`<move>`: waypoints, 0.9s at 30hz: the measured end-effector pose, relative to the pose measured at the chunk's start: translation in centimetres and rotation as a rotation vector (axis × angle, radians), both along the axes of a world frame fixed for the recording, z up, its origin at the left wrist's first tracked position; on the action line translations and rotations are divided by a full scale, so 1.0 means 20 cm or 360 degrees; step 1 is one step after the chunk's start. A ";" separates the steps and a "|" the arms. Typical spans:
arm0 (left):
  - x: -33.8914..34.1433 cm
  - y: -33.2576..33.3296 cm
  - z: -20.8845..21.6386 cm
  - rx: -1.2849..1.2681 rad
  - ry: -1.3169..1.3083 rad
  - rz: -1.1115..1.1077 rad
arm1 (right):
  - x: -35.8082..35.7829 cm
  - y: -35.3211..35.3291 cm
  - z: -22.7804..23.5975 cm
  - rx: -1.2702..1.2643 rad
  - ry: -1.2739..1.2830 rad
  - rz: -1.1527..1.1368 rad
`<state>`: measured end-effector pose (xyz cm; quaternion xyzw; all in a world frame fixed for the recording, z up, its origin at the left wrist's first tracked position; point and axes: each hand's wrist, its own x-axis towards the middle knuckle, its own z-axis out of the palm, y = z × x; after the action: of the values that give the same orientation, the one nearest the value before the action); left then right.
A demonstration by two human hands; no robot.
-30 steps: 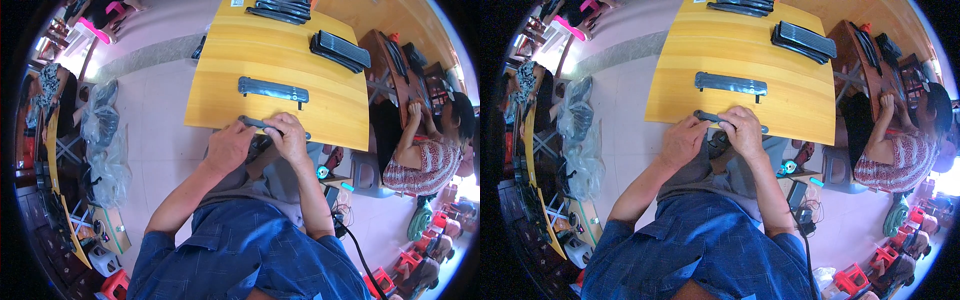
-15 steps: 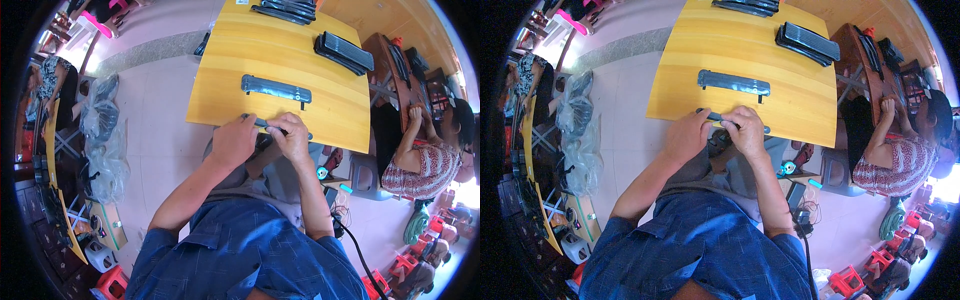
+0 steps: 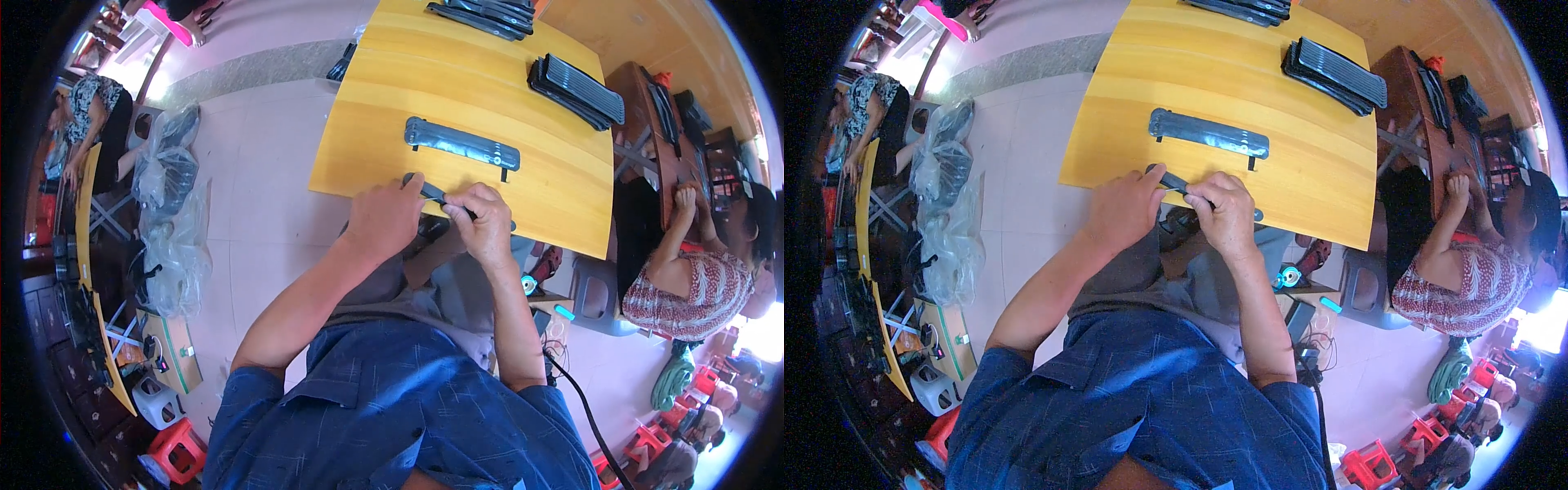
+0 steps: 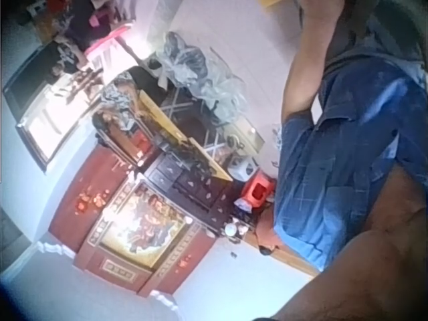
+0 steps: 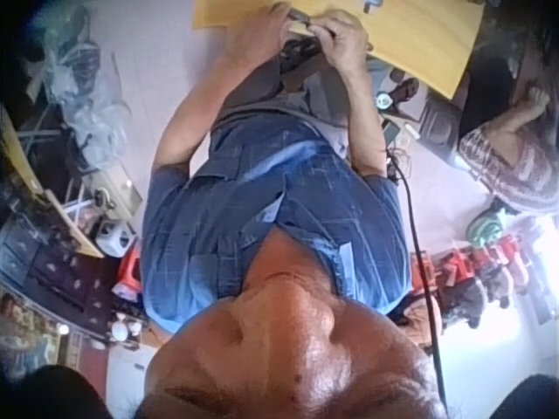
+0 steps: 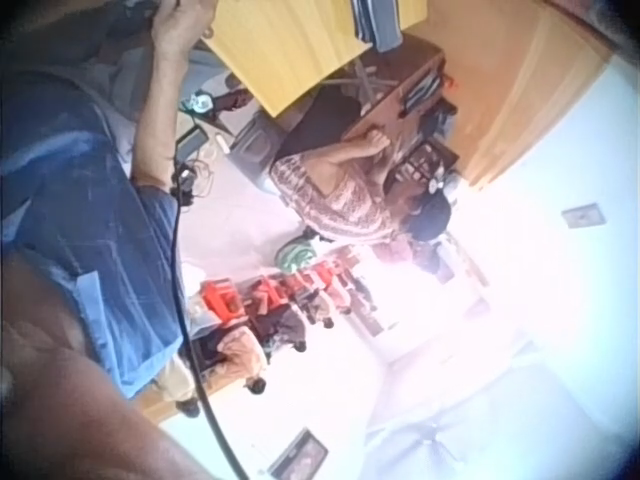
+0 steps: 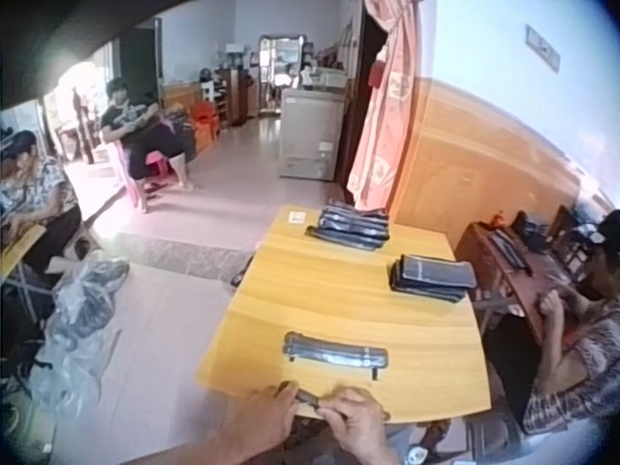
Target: Assembling and trimming textile straps on a workbench in a manufacturing workshop.
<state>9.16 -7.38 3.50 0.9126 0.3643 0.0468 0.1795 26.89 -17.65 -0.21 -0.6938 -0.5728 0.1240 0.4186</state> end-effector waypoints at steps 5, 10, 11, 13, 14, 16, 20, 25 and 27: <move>-0.01 0.03 -0.02 0.0075 0.0061 -0.0039 | 0.01 0.01 0.00 0.0029 -0.0006 0.0009; -0.02 0.04 -0.01 0.0075 0.0081 -0.0044 | 0.02 0.01 -0.01 -0.0002 -0.0015 0.0047; -0.03 0.04 -0.02 0.0076 0.0081 -0.0036 | 0.02 0.01 0.00 0.0004 -0.0008 0.0054; -0.03 0.04 -0.03 0.0051 0.0022 0.0011 | 0.02 0.02 0.00 -0.0001 -0.0003 0.0060; -0.03 0.04 -0.03 0.0049 0.0024 0.0016 | 0.01 0.01 0.00 -0.0007 0.0002 0.0058; -0.03 0.04 -0.04 0.0007 -0.0084 0.0007 | 0.03 0.01 -0.01 0.0004 -0.0008 0.0063; -0.04 0.04 -0.07 -0.0013 -0.0064 0.0056 | 0.02 0.01 -0.01 -0.0017 -0.0012 0.0061; -0.04 0.09 -0.06 0.0046 0.0094 0.0000 | 0.03 0.02 0.00 -0.0026 -0.0007 0.0066; -0.05 0.11 -0.05 0.0056 -0.0002 0.0003 | 0.03 0.02 0.01 -0.0027 0.0007 0.0079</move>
<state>8.13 -5.22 2.44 0.9153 0.3641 0.0539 0.1634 27.42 -17.20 0.01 -0.6825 -0.5880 0.1408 0.4108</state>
